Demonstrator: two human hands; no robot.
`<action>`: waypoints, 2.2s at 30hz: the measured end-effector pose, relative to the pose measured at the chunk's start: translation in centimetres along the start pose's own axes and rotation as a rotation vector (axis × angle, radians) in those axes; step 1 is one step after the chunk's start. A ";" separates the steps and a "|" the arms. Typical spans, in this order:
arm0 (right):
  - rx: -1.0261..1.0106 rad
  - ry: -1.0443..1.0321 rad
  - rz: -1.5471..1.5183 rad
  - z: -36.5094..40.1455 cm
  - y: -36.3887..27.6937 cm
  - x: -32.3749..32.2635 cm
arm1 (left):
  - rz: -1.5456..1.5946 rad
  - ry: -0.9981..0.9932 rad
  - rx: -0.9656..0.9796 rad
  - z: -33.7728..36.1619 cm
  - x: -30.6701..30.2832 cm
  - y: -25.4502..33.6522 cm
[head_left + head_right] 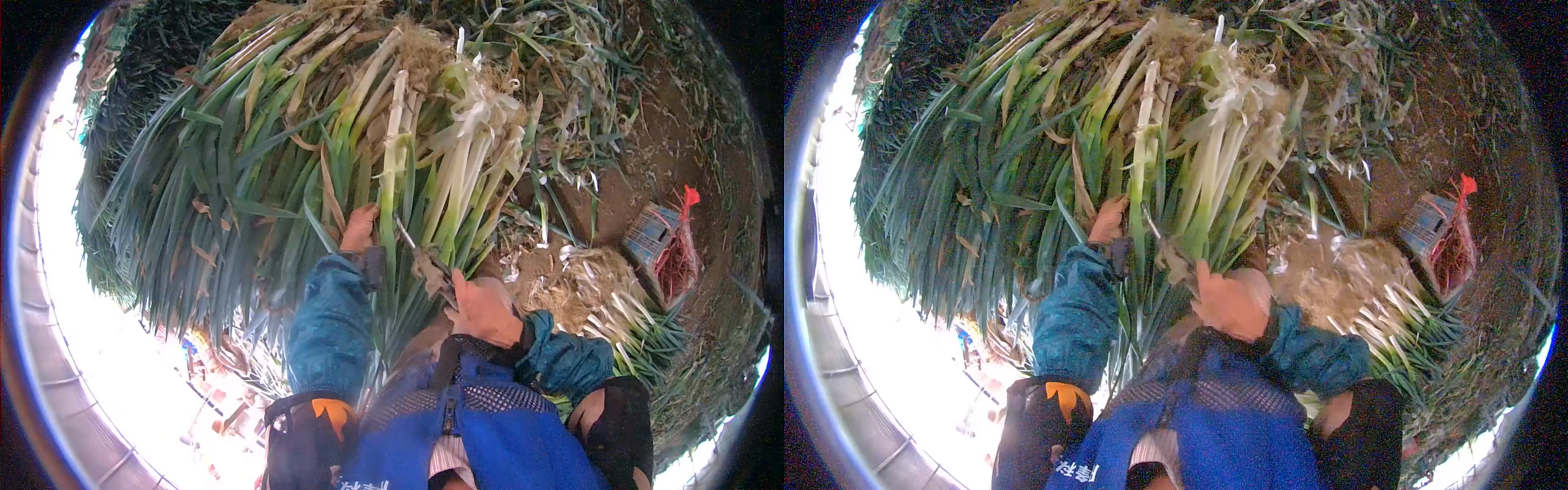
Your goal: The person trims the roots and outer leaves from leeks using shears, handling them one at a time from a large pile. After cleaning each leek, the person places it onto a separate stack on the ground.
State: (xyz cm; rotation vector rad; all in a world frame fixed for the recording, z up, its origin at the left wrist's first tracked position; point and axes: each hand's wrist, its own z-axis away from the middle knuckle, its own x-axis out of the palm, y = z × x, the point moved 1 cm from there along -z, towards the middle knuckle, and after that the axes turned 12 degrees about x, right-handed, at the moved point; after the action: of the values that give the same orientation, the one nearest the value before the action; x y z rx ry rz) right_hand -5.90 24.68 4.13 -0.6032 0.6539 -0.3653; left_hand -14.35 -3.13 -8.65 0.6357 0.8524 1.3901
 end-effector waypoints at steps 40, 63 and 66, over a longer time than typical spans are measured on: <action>0.118 -0.052 0.011 -3.7 -4.3 -3.5 | -0.507 0.150 0.083 5.9 1.4 5.5; 0.035 0.252 0.132 -14.1 -2.7 -2.7 | 0.342 -0.054 -0.213 14.1 0.8 2.7; 0.072 0.201 0.135 -12.6 -2.5 -2.3 | 0.315 -0.067 -0.210 14.4 0.5 1.4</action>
State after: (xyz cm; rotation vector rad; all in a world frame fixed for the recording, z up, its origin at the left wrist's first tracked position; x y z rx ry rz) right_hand -16.22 18.78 -1.22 -0.4543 0.8660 -0.3244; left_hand -3.38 -1.13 0.53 0.6688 0.5581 1.7060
